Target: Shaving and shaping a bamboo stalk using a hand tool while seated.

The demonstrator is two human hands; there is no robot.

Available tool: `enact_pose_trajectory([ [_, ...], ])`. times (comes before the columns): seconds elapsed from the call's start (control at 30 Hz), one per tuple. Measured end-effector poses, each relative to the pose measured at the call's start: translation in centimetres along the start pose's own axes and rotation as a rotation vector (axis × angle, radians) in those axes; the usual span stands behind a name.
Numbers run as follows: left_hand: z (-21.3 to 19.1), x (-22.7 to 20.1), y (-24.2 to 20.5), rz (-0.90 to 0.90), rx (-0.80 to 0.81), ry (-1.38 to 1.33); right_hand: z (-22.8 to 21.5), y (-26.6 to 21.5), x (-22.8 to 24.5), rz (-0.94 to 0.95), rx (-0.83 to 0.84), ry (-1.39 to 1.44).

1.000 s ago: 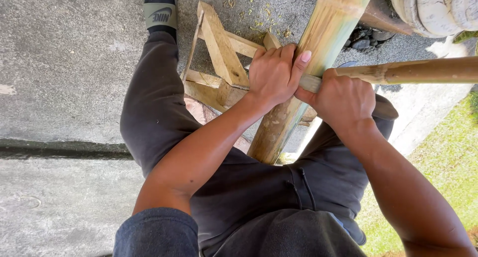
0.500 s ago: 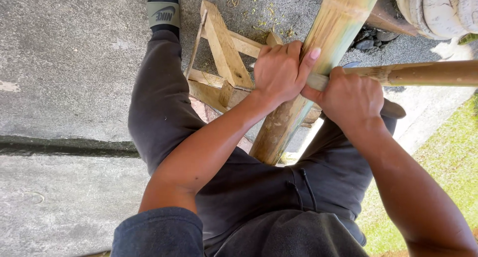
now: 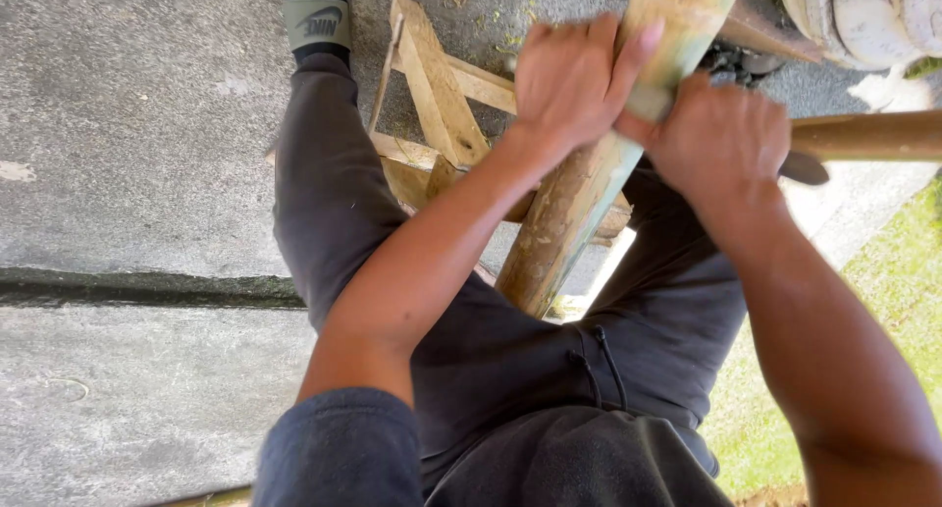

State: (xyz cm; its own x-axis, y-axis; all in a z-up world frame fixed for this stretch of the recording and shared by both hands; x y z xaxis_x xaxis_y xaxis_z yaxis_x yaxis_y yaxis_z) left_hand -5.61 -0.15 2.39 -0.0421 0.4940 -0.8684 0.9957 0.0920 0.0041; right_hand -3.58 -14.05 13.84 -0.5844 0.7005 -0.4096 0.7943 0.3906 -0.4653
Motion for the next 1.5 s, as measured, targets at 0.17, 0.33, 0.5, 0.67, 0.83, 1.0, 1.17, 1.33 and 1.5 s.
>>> enact_pose_trajectory([
  [0.17,0.1,-0.5,2.5,0.057,-0.186,-0.009,0.0,1.1,-1.3,-0.001,-0.169,0.003],
  [0.33,-1.0,-0.3,-4.1,0.079,-0.101,0.043,0.5,-3.2,2.2,-0.004,-0.004,0.106],
  [0.5,-2.1,-0.3,-9.1,0.058,-0.013,-0.029,1.8,-6.3,4.6,-0.036,-0.089,0.192],
  [0.67,-1.4,-0.1,-7.3,0.117,-0.067,0.026,2.2,-5.5,3.8,-0.050,-0.166,0.199],
  [0.83,-1.8,-0.9,-5.0,0.062,-0.059,0.041,1.5,-4.1,2.5,0.007,-0.050,0.168],
  [1.0,-1.4,-1.2,-7.0,0.079,-0.068,0.067,1.9,-5.3,2.7,-0.027,0.017,0.209],
  [1.17,-2.9,-2.1,-5.3,-0.019,0.209,0.120,2.5,-5.7,2.6,-0.020,0.036,0.278],
  [1.33,-1.2,-0.7,-6.2,0.052,0.062,0.120,2.6,-5.6,3.0,-0.012,-0.061,0.241],
  [1.5,-0.8,-0.8,-5.7,0.057,0.030,0.115,2.8,-5.1,2.6,-0.037,-0.093,0.213],
])
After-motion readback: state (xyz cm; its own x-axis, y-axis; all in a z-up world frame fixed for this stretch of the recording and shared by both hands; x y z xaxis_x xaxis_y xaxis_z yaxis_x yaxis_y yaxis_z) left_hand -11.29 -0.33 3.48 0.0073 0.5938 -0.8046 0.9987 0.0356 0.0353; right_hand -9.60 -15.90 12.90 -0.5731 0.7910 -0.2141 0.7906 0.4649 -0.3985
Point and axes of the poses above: each hand's wrist, its own y-axis towards the middle knuckle, its own z-axis out of the palm, x = y × z, the point moved 1 cm from there along y, towards the middle knuckle, and after that the axes turned 5 degrees about x, right-handed, at the moved point
